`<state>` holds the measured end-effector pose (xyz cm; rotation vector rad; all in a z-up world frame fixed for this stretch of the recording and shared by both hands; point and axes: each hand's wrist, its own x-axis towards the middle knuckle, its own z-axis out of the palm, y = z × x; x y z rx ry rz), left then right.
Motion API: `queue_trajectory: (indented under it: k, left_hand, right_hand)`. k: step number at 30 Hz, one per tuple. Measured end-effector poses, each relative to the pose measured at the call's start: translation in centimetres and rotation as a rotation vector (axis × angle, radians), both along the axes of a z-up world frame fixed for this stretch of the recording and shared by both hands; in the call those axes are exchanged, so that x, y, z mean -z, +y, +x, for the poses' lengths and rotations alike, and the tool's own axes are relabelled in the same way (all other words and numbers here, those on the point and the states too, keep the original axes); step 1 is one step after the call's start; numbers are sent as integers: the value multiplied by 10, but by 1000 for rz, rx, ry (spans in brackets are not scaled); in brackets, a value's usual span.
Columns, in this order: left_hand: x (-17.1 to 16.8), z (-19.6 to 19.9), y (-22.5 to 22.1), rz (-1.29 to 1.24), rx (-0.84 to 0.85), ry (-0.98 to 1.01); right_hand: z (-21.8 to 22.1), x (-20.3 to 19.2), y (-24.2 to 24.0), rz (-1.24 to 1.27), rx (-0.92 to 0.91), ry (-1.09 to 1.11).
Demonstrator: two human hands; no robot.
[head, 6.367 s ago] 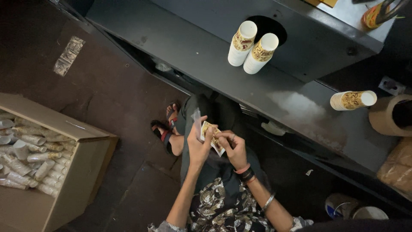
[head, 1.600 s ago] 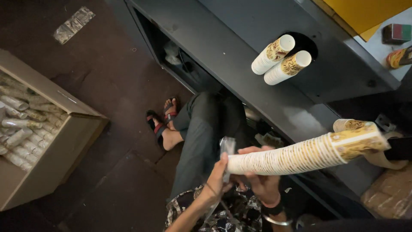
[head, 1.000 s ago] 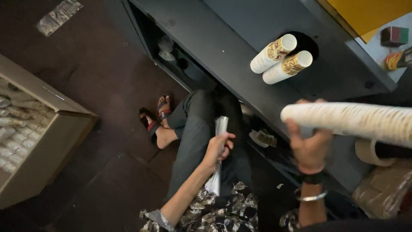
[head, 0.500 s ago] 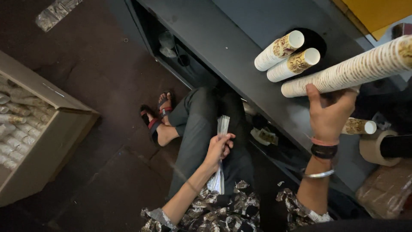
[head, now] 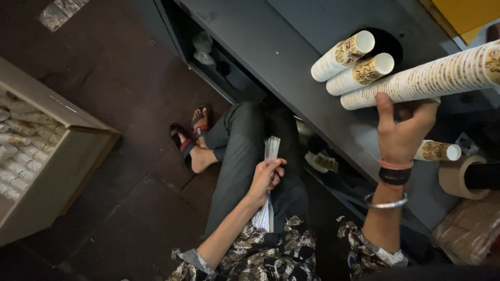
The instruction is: The person is packaging paper cups into plastic bags at a manufacturing facility.
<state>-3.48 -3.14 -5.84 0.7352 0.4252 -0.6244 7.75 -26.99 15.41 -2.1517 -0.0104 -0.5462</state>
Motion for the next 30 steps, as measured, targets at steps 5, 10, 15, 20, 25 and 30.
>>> queue_trajectory:
  k: [5,10,15,20,25,30]
  left_hand:
    - [-18,2,5,35,18,-12]
    - [-20,4,5,43,29,12]
    - [-20,4,7,46,35,12]
    - [-15,3,5,-26,6,-4]
    - [-12,2,3,-23,-7,13]
    - [-6,1,2,-25,0,-3]
  right_hand:
    - [0,-3,-5,-113,-43,-84]
    - [0,-9,-9,-62,-42,-71]
    - [-1,-15,-21,-50,-64,-105]
    - [-10,-43,-19,-46,-63,-268]
    - [-43,-40,-39,56,-39,-152]
    - [-60,-23,-21,119,55,-58]
